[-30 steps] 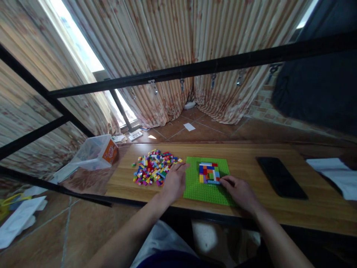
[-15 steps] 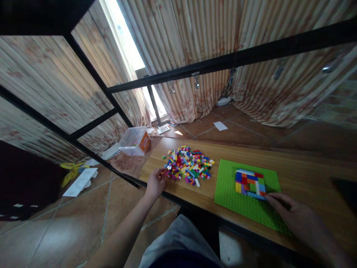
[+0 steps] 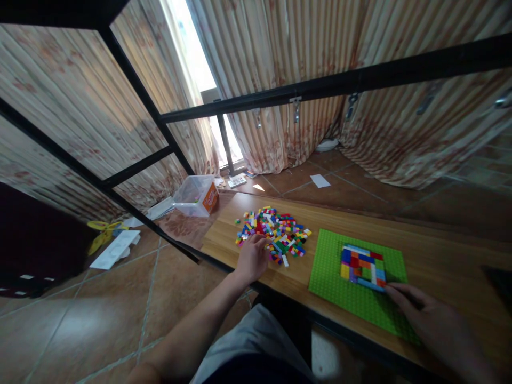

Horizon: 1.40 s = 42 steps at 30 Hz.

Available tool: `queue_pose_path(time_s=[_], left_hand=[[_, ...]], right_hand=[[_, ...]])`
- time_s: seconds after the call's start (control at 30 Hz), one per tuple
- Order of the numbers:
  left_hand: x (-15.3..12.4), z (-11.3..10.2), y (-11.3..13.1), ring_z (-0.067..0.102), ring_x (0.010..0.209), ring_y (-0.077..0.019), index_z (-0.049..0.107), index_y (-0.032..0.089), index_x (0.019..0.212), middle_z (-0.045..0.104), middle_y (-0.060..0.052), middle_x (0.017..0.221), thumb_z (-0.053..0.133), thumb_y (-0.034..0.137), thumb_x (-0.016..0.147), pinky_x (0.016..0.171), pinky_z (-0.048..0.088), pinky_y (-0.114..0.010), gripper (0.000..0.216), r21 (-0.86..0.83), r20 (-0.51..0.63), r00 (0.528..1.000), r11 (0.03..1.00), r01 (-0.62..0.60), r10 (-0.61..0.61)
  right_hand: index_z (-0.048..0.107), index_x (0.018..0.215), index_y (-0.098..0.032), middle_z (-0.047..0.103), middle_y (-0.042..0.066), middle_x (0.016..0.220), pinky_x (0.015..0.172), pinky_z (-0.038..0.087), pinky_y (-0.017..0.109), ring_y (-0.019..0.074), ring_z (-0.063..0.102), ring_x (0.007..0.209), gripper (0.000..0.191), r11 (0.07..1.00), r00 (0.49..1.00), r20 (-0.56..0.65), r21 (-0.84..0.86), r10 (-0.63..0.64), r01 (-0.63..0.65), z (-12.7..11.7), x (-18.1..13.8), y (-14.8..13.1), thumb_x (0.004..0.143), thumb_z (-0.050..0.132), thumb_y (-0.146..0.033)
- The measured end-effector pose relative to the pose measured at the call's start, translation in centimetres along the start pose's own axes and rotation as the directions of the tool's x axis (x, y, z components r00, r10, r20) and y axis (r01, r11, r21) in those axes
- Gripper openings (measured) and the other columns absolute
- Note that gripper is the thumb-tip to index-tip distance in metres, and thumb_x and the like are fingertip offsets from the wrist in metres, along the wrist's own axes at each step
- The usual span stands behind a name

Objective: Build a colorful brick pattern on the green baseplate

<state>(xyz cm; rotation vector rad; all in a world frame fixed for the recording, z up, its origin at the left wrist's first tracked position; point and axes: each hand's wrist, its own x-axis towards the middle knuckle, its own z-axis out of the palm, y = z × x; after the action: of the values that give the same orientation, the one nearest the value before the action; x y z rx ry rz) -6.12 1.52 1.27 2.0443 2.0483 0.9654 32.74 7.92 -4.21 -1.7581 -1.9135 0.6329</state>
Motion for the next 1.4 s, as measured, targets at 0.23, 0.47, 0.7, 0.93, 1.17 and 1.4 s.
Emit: queue_pose_path(time_s=[0.23, 0.47, 0.7, 0.93, 1.17, 1.4], left_hand=[[1.0, 0.5, 0.4, 0.059, 0.102, -0.0232, 0.071, 0.021, 0.101, 0.064, -0.008, 0.108, 0.056, 0.007, 0.079, 0.093, 0.048, -0.040, 0.031, 0.142, 0.082, 0.997, 0.990, -0.006, -0.006], [2.1, 0.5, -0.2, 0.059, 0.100, -0.0233, 0.073, 0.021, 0.096, 0.066, -0.009, 0.105, 0.052, 0.007, 0.081, 0.093, 0.047, -0.038, 0.029, 0.230, 0.084, 0.994, 0.972, 0.048, -0.069], [2.7, 0.3, -0.6, 0.060, 0.099, -0.0247, 0.071, 0.019, 0.100, 0.067, -0.010, 0.102, 0.051, 0.005, 0.078, 0.093, 0.045, -0.038, 0.033, 0.326, 0.153, 0.985, 0.945, 0.020, -0.073], [3.4, 0.3, -0.1, 0.059, 0.097, -0.0304, 0.069, 0.019, 0.097, 0.068, -0.012, 0.095, 0.052, 0.013, 0.081, 0.084, 0.045, -0.040, 0.024, 0.478, 0.184, 0.979, 0.878, -0.015, -0.083], [3.4, 0.4, -0.4, 0.058, 0.100, -0.0300, 0.069, 0.021, 0.095, 0.068, -0.011, 0.095, 0.051, 0.017, 0.085, 0.088, 0.042, -0.041, 0.021, 0.500, 0.172, 0.984, 0.864, -0.054, -0.038], [3.6, 0.5, -0.5, 0.060, 0.095, -0.0298, 0.066, 0.019, 0.088, 0.067, -0.011, 0.094, 0.054, 0.020, 0.084, 0.084, 0.044, -0.040, 0.013, 0.536, 0.172, 0.983, 0.843, -0.039, -0.065]], right_hand=[[0.074, 0.092, -0.028, 0.076, 0.006, 0.088, 0.061, 0.053, 0.039, 0.0299, 0.071, 0.074, 0.050, 0.998, 0.994, 0.103, 0.060, 0.029, -0.035, -0.3, 0.0, -0.2, 0.075, 0.051, -0.069], [0.073, 0.091, -0.027, 0.075, 0.005, 0.079, 0.056, 0.050, 0.036, 0.0273, 0.068, 0.065, 0.050, 0.997, 0.994, 0.099, 0.066, 0.042, -0.049, -0.5, -0.3, -0.9, 0.076, 0.050, -0.069], [0.072, 0.093, -0.025, 0.075, 0.005, 0.087, 0.068, 0.050, 0.035, 0.0252, 0.069, 0.077, 0.045, 0.996, 0.997, 0.078, 0.088, 0.009, -0.016, -1.0, -0.7, -2.3, 0.081, 0.050, -0.062], [0.072, 0.092, -0.024, 0.074, 0.004, 0.083, 0.065, 0.048, 0.032, 0.0220, 0.067, 0.071, 0.038, 0.992, 0.997, 0.072, 0.126, 0.000, -0.009, -1.4, -1.0, -3.5, 0.084, 0.050, -0.055], [0.072, 0.089, -0.024, 0.074, 0.003, 0.078, 0.062, 0.048, 0.032, 0.0211, 0.066, 0.067, 0.037, 0.988, 0.998, 0.050, 0.153, -0.028, 0.020, -1.4, -1.0, -3.6, 0.085, 0.050, -0.053], [0.072, 0.091, -0.024, 0.075, 0.004, 0.087, 0.068, 0.049, 0.033, 0.0225, 0.068, 0.076, 0.038, 0.988, 0.998, 0.060, 0.154, -0.019, 0.010, -1.4, -1.0, -3.7, 0.085, 0.049, -0.053]])
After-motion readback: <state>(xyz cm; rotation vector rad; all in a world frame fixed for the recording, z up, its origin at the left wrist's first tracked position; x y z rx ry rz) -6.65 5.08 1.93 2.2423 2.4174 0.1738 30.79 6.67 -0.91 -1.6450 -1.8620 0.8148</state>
